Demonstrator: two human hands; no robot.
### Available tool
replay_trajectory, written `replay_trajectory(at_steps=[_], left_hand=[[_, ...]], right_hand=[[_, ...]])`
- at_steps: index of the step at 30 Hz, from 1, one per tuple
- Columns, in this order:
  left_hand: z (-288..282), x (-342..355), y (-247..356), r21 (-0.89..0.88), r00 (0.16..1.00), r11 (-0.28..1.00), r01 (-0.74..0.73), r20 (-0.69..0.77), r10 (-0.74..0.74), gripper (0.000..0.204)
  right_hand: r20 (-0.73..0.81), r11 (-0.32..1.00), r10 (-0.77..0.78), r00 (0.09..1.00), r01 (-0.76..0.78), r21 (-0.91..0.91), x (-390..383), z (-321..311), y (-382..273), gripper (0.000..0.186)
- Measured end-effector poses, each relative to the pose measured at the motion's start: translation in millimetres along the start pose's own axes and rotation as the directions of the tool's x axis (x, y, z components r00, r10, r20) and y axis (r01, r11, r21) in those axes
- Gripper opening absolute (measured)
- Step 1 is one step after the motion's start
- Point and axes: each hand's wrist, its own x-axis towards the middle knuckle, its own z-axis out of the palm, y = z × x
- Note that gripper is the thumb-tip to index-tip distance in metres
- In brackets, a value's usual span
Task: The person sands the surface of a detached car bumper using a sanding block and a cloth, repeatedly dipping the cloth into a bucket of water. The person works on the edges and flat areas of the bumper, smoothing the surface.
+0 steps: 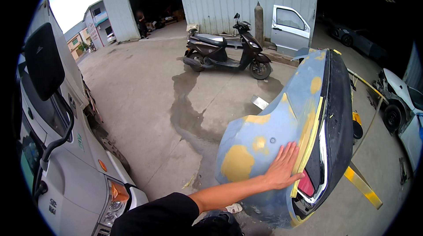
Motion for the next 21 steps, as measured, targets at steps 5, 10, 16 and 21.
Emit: replay_trajectory(at_steps=[5, 10, 16, 21], left_hand=[[2.3, -13.9, 5.1, 0.005, 1.000, 1.000, 0.009, 0.000, -0.009, 0.100], [11.1, -26.0, 10.6, 0.001, 1.000, 1.000, -0.024, -0.008, 0.024, 0.102], [8.4, -44.4, 8.6, 0.022, 0.999, 1.000, -0.006, 0.040, 0.005, 0.105], [13.5, -57.6, 11.4, 0.023, 0.997, 0.999, -0.028, 0.069, 0.026, 0.106]], right_hand=[[0.043, 1.000, -0.007, 0.999, 0.007, -0.004, 2.0, -5.6, 2.1, 0.047], [0.127, 0.996, 0.070, 0.989, -0.062, -0.068, 17.0, -49.7, 5.0, 0.044], [-0.190, 0.987, -0.024, 0.982, 0.053, 0.150, 20.9, -41.2, 16.5, 0.042], [-0.214, 0.986, -0.005, 0.977, 0.041, 0.161, 17.2, -53.1, 18.6, 0.041]])
